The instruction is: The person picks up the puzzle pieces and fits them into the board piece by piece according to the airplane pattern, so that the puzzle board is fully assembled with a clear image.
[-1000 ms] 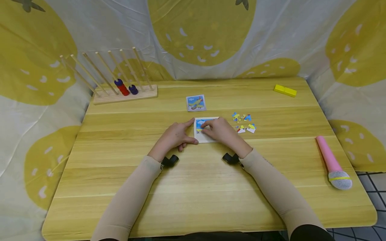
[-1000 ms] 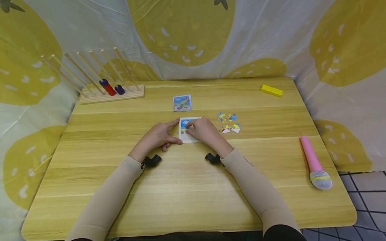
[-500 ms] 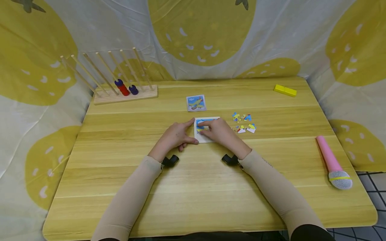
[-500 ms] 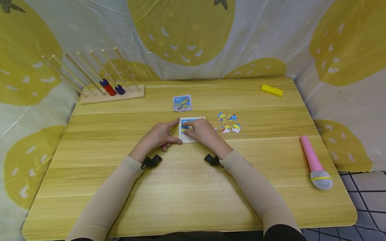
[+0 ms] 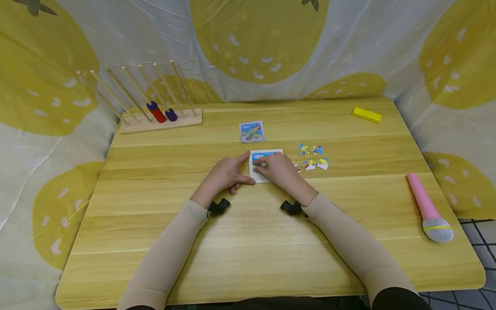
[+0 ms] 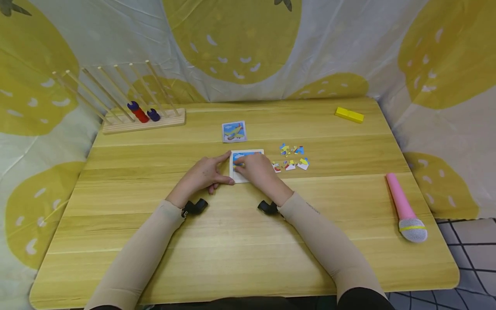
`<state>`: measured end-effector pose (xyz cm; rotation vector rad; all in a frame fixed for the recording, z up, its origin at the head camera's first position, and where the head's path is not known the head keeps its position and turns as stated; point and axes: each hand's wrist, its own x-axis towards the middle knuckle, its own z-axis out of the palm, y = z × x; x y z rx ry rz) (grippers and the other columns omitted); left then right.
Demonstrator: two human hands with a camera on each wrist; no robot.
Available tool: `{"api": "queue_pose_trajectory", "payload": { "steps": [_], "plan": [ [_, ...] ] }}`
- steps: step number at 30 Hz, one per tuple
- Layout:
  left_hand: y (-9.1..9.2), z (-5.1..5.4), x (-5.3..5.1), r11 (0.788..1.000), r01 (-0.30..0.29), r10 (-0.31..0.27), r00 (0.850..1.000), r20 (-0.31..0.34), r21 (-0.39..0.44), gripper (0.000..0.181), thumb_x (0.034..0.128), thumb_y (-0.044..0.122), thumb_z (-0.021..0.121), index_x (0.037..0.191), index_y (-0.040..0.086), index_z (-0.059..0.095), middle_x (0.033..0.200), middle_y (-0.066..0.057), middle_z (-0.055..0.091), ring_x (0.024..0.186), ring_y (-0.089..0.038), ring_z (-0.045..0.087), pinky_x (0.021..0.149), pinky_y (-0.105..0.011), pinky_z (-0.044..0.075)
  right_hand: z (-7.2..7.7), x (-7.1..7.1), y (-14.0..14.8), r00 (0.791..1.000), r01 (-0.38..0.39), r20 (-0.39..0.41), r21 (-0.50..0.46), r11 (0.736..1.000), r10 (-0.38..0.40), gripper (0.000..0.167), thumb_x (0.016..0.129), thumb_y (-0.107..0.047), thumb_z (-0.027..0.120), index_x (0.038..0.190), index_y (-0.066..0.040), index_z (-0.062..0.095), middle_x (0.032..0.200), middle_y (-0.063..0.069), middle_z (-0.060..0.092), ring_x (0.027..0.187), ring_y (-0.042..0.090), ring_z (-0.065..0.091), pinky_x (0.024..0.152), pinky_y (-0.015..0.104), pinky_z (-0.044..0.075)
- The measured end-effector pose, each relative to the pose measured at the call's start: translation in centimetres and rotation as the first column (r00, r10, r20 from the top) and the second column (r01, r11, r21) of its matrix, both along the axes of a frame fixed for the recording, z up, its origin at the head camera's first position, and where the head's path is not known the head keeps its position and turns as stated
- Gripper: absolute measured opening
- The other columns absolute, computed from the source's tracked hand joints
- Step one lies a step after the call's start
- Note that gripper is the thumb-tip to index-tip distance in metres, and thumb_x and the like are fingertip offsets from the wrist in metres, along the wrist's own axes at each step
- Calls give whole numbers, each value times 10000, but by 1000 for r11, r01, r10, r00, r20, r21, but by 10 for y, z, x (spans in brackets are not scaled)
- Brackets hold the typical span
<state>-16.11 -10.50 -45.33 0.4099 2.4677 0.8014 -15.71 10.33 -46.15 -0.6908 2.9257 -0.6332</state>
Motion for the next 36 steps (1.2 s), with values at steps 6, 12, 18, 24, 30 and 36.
{"api": "queue_pose_trajectory", "payload": {
  "steps": [6,12,18,24,30,36],
  "plan": [
    [0,0,1,1000,6,-6,1000,-7,3,1088,842,486,874,1706,267,249,522,-20,663,429,-182,652,536,-323,585,2,3,-5,999,34,-26,32,999,-33,264,1013,-360,737,1209,-213,834,1029,60,836,963,323,789,831,495,622],
    [1,2,0,1000,12,-12,1000,-13,4,1086,844,480,872,1706,259,250,517,-17,659,427,-183,649,545,-317,585,2,2,-4,999,43,-13,22,999,-43,285,1018,-366,730,1243,-215,819,883,73,821,791,274,750,745,443,599],
    [2,5,0,1000,18,-18,1000,7,-6,1093,851,483,867,1709,246,233,543,-25,673,444,-187,657,545,-314,579,21,-7,20,978,154,171,-203,967,-120,375,1001,-372,756,1340,-211,766,549,-5,464,492,121,360,482,272,319],
    [2,4,0,1000,-14,15,999,38,-12,1107,837,475,886,1710,263,240,555,-37,677,443,-187,656,537,-320,580,44,-20,83,925,329,320,-407,852,-205,445,974,-338,799,1395,-211,727,543,-72,323,485,117,263,469,269,249],
    [1,3,-2,998,-52,48,996,79,42,1139,829,438,907,1717,292,208,560,-58,670,453,-196,655,505,-337,582,40,-29,143,890,406,393,-447,797,-232,522,968,-359,804,1456,-223,676,531,-94,271,484,111,218,467,277,241],
    [-2,1,-1,991,-89,76,989,126,99,1119,844,384,905,1712,334,200,572,-72,674,451,-203,648,507,-360,596,21,-38,172,852,428,472,-382,819,-225,532,969,-356,803,1469,-241,662,536,-101,311,483,103,249,460,262,244]
  ]
}}
